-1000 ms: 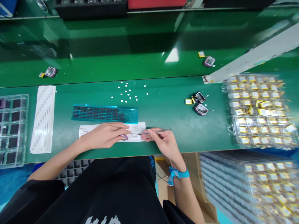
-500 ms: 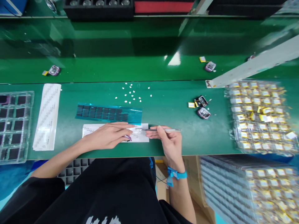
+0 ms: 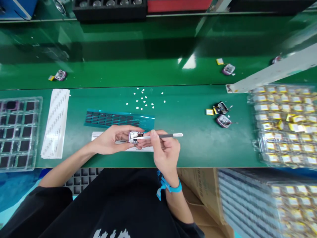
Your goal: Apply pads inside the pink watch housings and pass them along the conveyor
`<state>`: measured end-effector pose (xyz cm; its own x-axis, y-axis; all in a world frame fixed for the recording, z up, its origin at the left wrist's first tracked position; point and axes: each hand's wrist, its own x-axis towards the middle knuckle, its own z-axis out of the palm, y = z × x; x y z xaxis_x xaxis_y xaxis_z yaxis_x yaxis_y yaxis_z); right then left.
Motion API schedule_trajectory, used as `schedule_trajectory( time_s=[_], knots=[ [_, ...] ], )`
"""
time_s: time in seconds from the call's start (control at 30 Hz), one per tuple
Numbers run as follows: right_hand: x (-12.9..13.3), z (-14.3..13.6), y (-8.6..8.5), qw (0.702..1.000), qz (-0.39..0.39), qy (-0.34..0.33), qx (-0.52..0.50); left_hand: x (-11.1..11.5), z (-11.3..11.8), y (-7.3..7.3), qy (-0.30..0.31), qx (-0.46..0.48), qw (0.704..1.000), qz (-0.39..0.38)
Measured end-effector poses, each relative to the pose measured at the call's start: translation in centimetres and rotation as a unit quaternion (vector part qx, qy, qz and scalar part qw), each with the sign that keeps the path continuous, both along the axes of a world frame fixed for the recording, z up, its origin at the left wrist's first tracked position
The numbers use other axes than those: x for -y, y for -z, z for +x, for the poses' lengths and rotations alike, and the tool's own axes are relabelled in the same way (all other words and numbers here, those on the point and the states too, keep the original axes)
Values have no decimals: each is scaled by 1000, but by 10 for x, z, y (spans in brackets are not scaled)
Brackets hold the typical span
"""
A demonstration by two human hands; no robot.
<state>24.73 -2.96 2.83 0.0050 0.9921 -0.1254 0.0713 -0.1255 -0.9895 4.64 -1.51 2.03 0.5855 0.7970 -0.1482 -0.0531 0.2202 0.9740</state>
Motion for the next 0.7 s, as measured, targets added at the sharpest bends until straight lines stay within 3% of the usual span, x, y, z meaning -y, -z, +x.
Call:
schedule_trajectory(
  time_s=[0.37, 0.7],
  knots=[
    [0, -2, -1, 999, 39, 2, 18, 2, -2, -2, -3, -13, 1000, 28],
    [3, -3, 4, 1000, 21, 8, -14, 2, -2, -5, -5, -26, 1000, 14]
  ],
)
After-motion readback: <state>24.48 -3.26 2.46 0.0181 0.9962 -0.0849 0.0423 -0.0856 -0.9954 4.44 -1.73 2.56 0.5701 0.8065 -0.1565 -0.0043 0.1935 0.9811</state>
